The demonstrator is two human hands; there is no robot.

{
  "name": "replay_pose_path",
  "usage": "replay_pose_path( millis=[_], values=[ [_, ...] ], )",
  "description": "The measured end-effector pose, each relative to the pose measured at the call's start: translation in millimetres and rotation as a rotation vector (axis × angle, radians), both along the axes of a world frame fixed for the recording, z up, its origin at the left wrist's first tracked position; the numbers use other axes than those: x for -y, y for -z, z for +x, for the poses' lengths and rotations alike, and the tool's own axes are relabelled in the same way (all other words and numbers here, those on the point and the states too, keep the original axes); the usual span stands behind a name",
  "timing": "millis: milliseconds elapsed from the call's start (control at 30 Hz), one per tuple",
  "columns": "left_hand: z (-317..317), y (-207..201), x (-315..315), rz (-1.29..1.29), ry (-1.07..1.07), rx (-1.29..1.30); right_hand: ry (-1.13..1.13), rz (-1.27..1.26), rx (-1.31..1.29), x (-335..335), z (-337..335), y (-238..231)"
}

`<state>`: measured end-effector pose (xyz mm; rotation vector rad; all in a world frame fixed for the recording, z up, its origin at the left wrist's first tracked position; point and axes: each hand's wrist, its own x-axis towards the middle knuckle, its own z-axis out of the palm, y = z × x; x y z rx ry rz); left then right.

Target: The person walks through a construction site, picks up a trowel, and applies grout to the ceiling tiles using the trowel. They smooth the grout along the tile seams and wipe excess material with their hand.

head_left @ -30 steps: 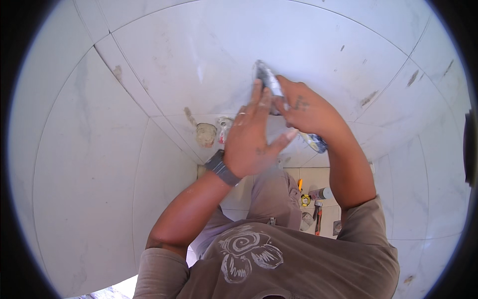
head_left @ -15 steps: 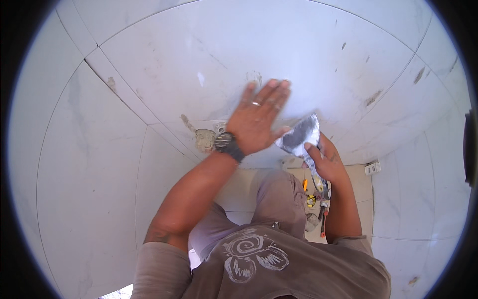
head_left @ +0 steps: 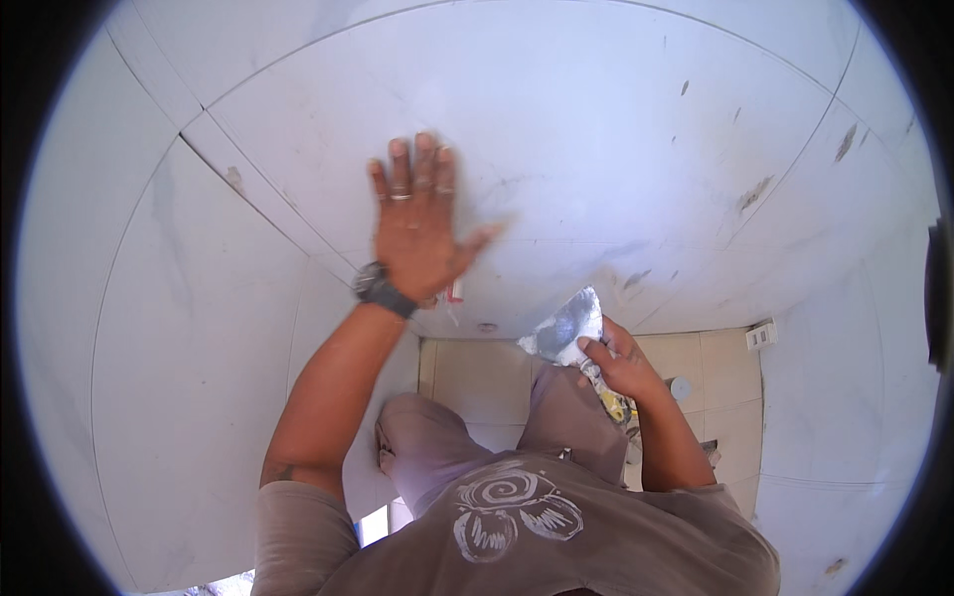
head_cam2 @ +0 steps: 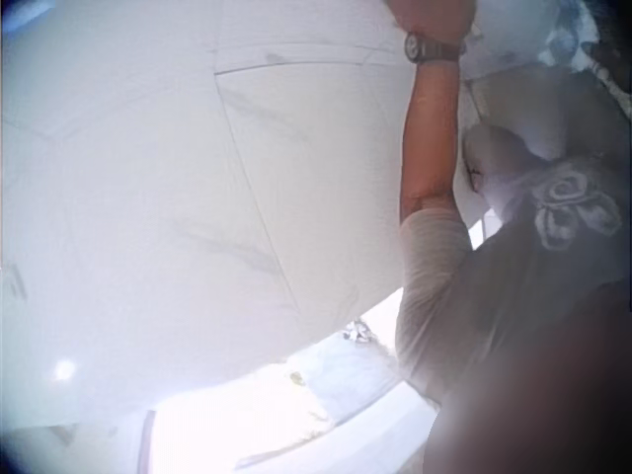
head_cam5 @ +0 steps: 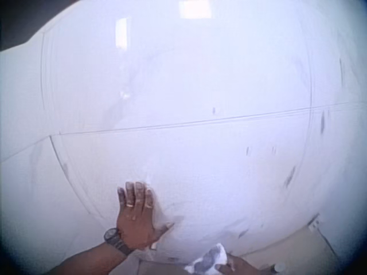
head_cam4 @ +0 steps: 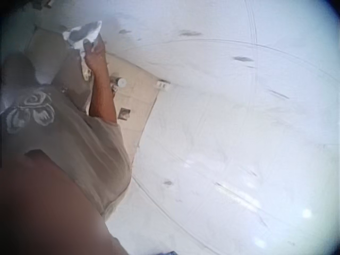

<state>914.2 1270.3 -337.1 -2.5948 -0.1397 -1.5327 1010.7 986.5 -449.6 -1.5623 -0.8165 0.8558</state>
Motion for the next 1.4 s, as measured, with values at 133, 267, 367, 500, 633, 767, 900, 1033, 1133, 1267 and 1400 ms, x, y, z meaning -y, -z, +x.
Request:
replay_pose_path(
  millis=[133,267,367,500,633,767,900,1033,1133,1267,1400],
  values=[
    [31.6,35.6,17.2,0.212,0.202,-0.555,0.004,0.003,-0.08,3.7,1.4,3.1],
    [-2.0,16.0,-38.2,0.144,-0.068,-0.498,0.025,-0.035,-0.204,1.3,0.4,5.1],
    [-46.3,-36.5,-103.4,0.067,-0.39,-0.183,0.043,0.018,-0.275,-5.4,-0.5,9.1],
    [6.8,-65.3,-35.9,-0.069,-0.25,-0.023,0.0,0.027,-0.294,-4.9,3.7,12.1],
    [12.5,-83.4,-22.1,0.055,-0.197,-0.414,-0.006,0.03,-0.308,-3.0,6.1,17.0],
    [6.5,-97.3,-74.7,-0.197,-0.268,0.231,-0.015,0.006,-0.391,-6.0,7.6,23.9],
    [37.2,-99.8,-53.9,0.11,-0.21,-0.183,-0.098,-0.052,-0.469,-8.7,15.1,24.1],
    [62.6,-122.2,-38.2,-0.004,-0.256,-0.066,-0.189,-0.011,-0.43,-11.8,21.4,10.1],
    [67.8,-112.1,-27.2,0.075,-0.098,-0.28,-0.237,0.007,-0.34,-12.7,27.2,-15.7],
    [49.8,-95.9,-49.5,0.098,-0.294,-0.148,-0.068,0.219,0.069,-13.5,64.7,-84.5],
    [38.3,-72.6,-47.5,-0.061,-0.192,-0.022,0.265,0.511,0.365,-37.7,105.1,-179.9]
  ],
)
